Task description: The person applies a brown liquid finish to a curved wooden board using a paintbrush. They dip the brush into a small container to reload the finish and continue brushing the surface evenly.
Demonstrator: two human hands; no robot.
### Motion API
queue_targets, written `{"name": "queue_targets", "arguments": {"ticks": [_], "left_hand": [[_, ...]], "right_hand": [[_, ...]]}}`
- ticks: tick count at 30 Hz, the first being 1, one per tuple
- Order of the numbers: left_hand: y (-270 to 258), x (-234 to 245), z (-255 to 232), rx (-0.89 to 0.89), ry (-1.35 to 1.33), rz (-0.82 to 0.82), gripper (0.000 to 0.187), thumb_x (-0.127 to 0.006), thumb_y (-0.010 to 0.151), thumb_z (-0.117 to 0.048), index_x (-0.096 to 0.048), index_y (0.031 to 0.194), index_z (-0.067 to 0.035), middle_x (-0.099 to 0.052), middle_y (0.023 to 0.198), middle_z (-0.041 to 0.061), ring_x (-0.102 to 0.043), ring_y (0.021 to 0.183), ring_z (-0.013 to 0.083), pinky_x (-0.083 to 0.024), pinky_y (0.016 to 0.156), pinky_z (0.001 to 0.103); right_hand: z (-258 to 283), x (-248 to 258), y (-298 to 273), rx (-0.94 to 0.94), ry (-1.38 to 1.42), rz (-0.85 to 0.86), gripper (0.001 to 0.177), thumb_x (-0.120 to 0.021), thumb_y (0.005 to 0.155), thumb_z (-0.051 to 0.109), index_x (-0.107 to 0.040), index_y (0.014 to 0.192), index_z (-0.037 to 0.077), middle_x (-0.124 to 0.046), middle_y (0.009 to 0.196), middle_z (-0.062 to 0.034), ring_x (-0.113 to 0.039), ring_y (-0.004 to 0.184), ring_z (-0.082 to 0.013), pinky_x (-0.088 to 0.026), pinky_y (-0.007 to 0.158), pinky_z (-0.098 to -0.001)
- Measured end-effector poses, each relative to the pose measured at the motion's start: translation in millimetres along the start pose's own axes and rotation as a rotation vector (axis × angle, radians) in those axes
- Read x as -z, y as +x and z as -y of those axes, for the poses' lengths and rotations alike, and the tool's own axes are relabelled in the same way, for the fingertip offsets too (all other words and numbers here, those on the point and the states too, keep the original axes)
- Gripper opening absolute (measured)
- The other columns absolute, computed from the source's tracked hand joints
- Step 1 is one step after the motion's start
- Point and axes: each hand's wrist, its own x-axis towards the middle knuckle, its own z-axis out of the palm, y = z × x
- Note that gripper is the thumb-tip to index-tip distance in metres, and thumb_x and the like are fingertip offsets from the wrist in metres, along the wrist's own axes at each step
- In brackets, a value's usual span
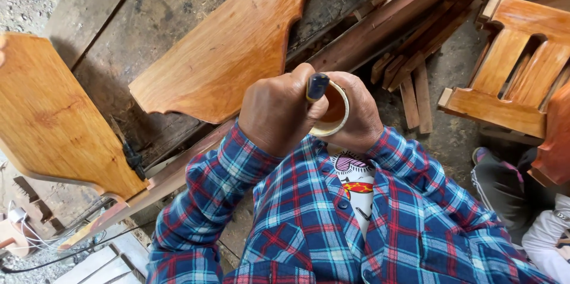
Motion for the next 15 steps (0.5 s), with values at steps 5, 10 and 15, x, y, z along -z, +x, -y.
{"name": "queue_targets", "arguments": {"ticks": [5,10,15], "left_hand": [[8.0,4.7,-7.4,0.001,0.028,0.118,0.025,-0.077,0.084,-0.026,-0.056,0.085,-0.013,-0.068,0.061,0.011,-0.071,0.056,0.0328,-0.057,0.051,0.042],[5.2,7.9,-5.2,-0.049,0.019,0.138,0.024,-0.074,0.088,-0.025,-0.055,0.088,-0.009,-0.066,0.060,0.015,-0.070,0.057,0.0377,-0.056,0.051,0.047],[2.5,13.5,0.6,-0.037,-0.162,0.102,0.012,-0.063,0.096,-0.019,-0.057,0.090,-0.012,-0.064,0.061,0.014,-0.071,0.063,0.0383,-0.055,0.053,0.045]], "right_hand": [[-10.8,-4.4,-7.1,-0.011,0.062,-0.030,0.078,-0.098,0.058,0.023,-0.062,0.125,0.005,-0.067,0.119,-0.0136,-0.067,0.107,-0.0304,-0.052,0.094,-0.0390],[5.6,13.5,-2.2,-0.053,0.107,0.004,0.080,-0.097,0.058,0.024,-0.061,0.127,0.005,-0.067,0.121,-0.0140,-0.068,0.108,-0.0299,-0.053,0.093,-0.0404],[6.7,22.9,-0.5,-0.084,0.146,0.013,0.081,-0.096,0.058,0.024,-0.060,0.127,0.002,-0.067,0.124,-0.0164,-0.068,0.109,-0.0309,-0.054,0.092,-0.0408]]}}
